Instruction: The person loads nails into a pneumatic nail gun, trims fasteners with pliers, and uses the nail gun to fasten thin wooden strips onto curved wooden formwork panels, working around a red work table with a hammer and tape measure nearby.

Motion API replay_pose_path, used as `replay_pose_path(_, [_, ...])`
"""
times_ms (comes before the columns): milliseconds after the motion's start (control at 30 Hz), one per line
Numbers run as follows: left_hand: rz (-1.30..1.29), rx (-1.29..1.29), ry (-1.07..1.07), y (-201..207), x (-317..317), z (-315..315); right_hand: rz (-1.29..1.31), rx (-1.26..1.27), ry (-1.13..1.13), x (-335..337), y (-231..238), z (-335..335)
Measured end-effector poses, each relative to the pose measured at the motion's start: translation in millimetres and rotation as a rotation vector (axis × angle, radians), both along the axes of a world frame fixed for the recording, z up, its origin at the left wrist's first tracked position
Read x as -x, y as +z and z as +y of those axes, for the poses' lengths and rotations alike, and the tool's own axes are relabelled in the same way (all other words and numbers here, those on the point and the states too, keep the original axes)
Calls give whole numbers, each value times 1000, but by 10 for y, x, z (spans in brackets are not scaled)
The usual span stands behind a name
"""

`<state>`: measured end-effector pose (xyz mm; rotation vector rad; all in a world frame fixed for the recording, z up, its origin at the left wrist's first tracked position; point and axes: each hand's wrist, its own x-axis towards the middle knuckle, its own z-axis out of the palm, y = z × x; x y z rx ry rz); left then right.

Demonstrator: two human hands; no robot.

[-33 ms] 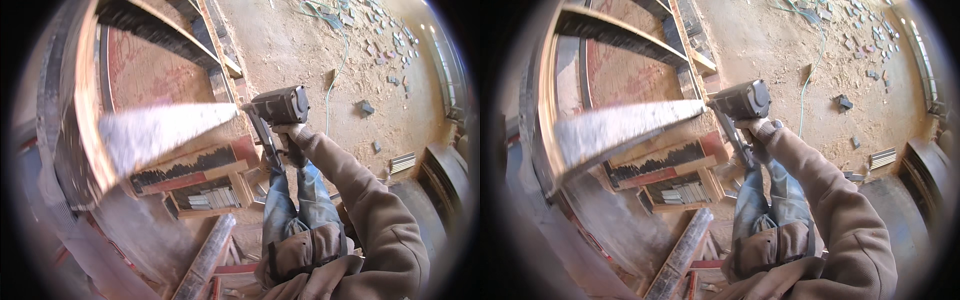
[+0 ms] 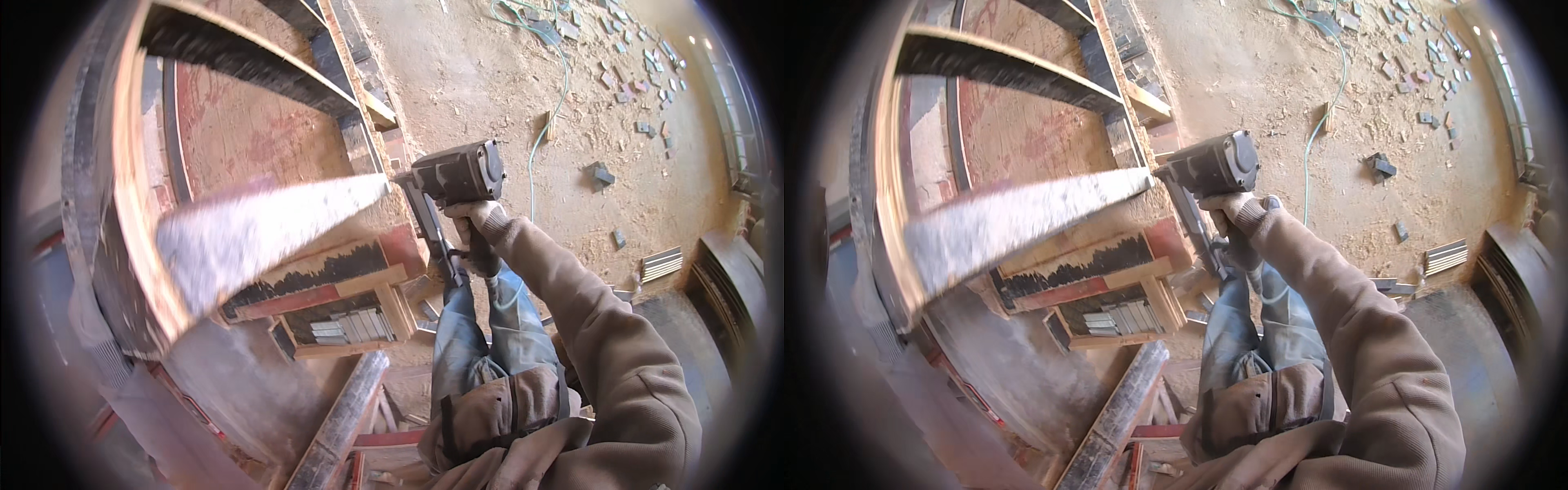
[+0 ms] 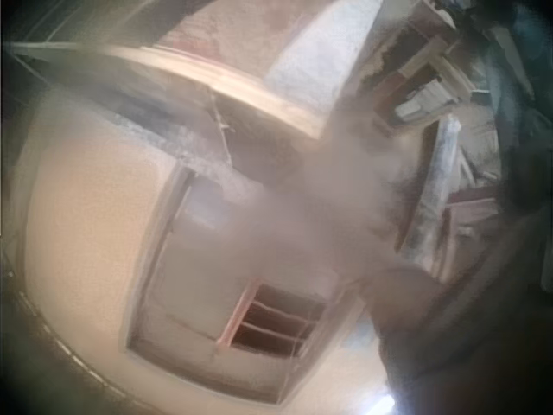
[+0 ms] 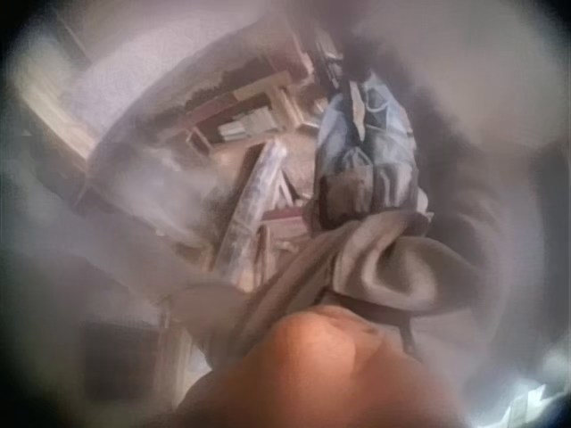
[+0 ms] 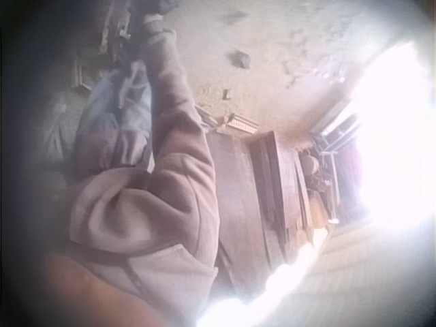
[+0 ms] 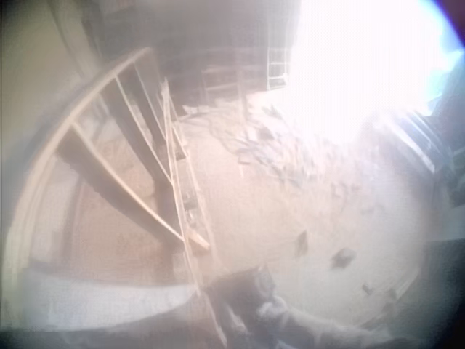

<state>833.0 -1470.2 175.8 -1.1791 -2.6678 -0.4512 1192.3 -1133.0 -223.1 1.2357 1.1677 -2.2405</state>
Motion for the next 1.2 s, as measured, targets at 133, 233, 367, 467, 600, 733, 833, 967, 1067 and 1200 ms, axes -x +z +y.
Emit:
replay_pose_path(133, [-43,19,56,68,97,-73,-13,182,-78,72,-229,113])
replay_pose_path(233, [-79,36,92,64,131,-138,-24,280,-128,113,-367,197])
replay_pose_path(367, [-121,60,153,102,118,-210,-42,403,-88,156,-499,365])
replay_pose_path(467, [-141,78,185,139,102,-253,-81,552,-84,145,-547,485])
replay_pose_path(600, [-169,92,208,180,84,-290,-60,547,-64,129,-601,528])
replay_pose_path(733, [-199,111,229,186,72,-304,-33,643,-62,120,-689,628])
replay_pose_path(833, [-221,120,236,186,64,-311,40,559,55,31,-665,854])
replay_pose_path(967, [-249,107,245,217,40,-360,168,237,89,-209,-375,1193])
replay_pose_path(1067, [-277,91,232,214,22,-440,304,-173,59,-435,-118,1556])
replay_pose_path(1200, [-325,41,212,150,102,-459,359,-615,301,-704,-11,2361])
